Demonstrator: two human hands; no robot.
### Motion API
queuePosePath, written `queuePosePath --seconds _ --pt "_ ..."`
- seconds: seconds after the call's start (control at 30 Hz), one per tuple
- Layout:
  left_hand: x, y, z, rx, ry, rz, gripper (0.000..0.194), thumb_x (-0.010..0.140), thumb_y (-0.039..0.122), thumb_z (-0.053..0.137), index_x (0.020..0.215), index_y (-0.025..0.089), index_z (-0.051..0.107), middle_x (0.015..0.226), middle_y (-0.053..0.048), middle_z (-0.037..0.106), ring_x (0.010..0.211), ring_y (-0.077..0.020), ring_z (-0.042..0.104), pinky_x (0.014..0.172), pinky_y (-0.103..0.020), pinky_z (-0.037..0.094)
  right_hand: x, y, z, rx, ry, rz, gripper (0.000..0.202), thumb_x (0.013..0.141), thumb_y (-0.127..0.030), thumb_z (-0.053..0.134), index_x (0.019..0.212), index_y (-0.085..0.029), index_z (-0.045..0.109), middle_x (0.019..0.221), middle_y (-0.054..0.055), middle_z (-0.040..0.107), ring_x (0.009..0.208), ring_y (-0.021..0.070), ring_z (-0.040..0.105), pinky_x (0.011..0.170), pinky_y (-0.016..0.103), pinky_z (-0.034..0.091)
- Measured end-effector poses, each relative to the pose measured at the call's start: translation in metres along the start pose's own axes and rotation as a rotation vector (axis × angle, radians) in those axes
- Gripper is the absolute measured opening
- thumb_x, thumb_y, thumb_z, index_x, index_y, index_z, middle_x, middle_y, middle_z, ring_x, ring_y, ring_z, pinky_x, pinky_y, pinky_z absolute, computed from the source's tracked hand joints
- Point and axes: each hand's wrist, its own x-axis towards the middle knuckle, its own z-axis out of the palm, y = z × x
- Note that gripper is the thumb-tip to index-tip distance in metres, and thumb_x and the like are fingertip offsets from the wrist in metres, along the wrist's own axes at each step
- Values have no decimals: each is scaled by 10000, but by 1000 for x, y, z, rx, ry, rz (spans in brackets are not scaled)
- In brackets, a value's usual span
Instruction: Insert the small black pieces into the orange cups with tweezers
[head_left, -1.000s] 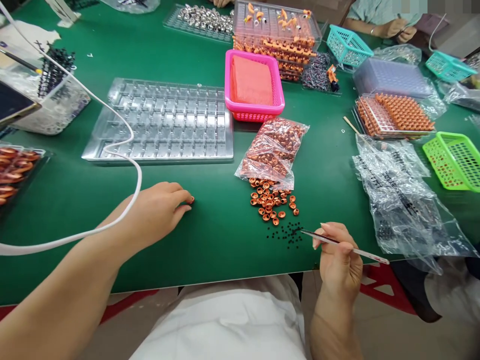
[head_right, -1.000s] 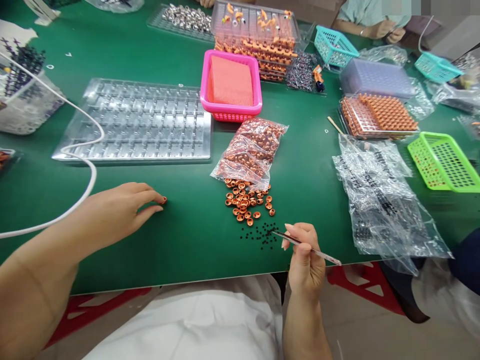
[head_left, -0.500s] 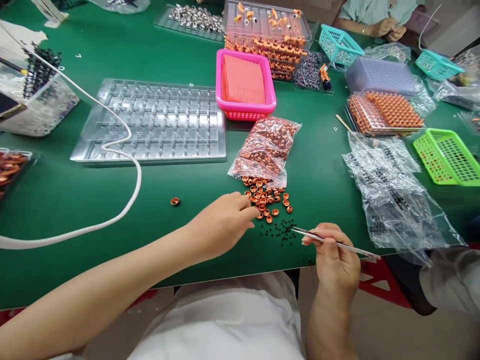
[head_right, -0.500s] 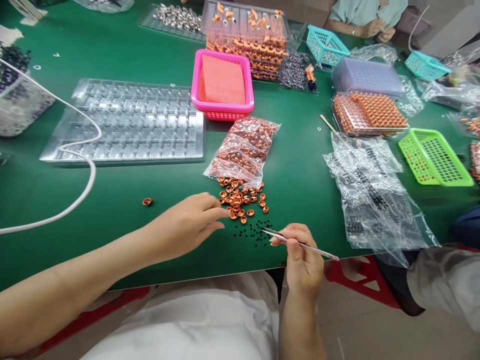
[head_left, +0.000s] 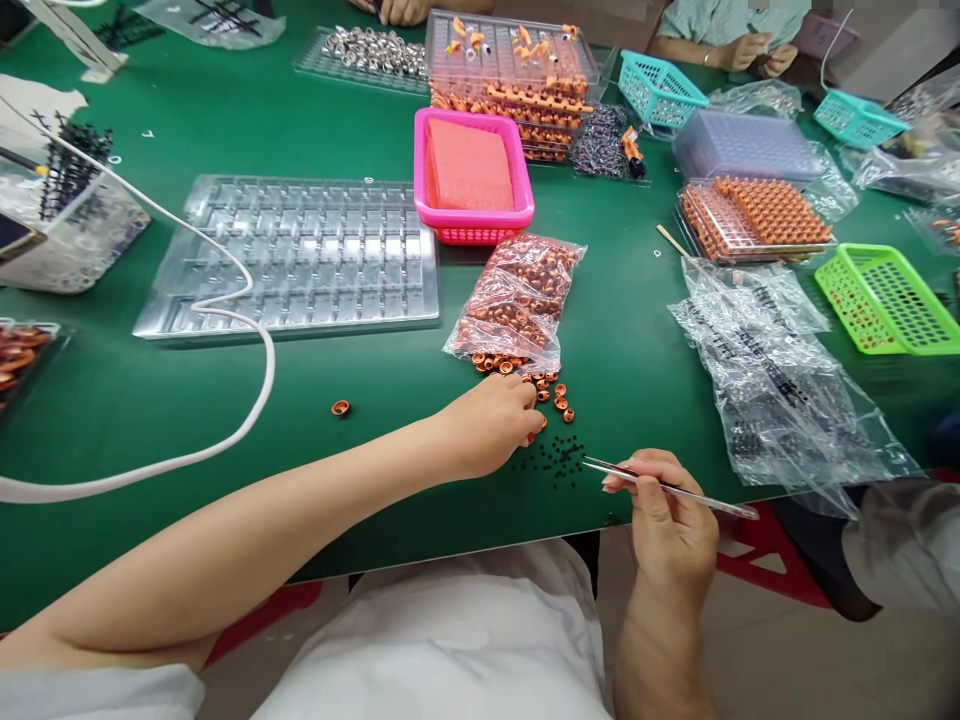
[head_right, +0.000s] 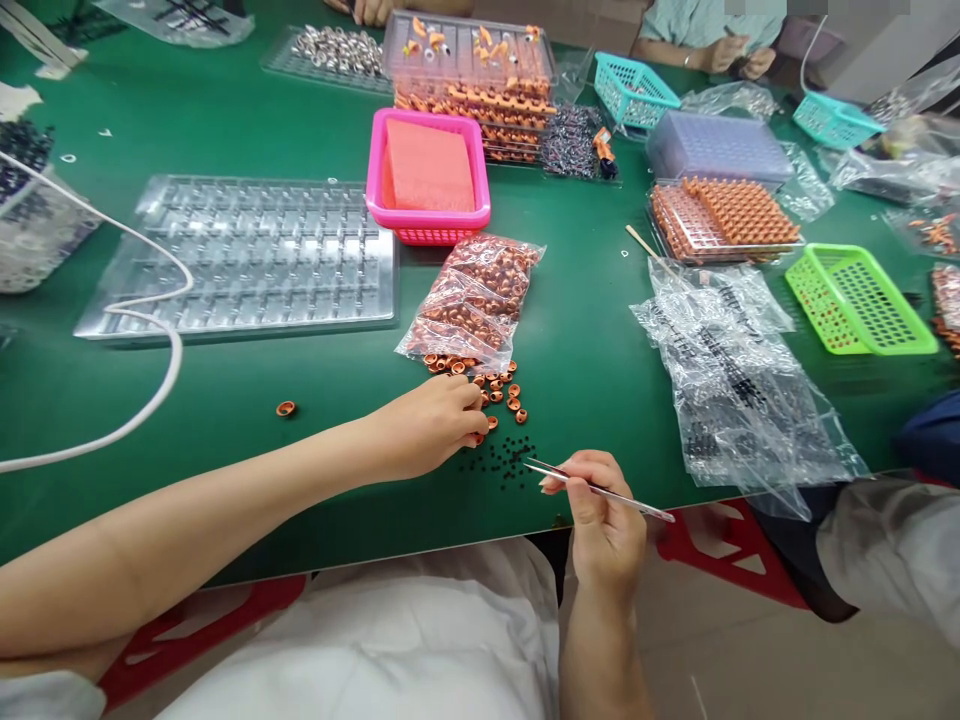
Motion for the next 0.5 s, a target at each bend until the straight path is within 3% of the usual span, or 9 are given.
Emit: queuePosePath --seconds 0.27,0.5 --pt "-1 -3 1 1 8 20 106 954 171 687 913 166 785 912 -105 654 855 -253 582 731 -357 387 -1 1 7 -1 -24 29 80 958 -241 688 1026 -214 719 1003 36 636 736 147 708 643 341 669" --pt "-7 -2 2 71 143 90 115 960 217 665 908 152 744 943 -108 674 880 -252 612 775 -372 432 -2 3 14 13 -54 41 77 962 -228 679 1025 -227 724 969 31 657 748 158 711 636 337 675"
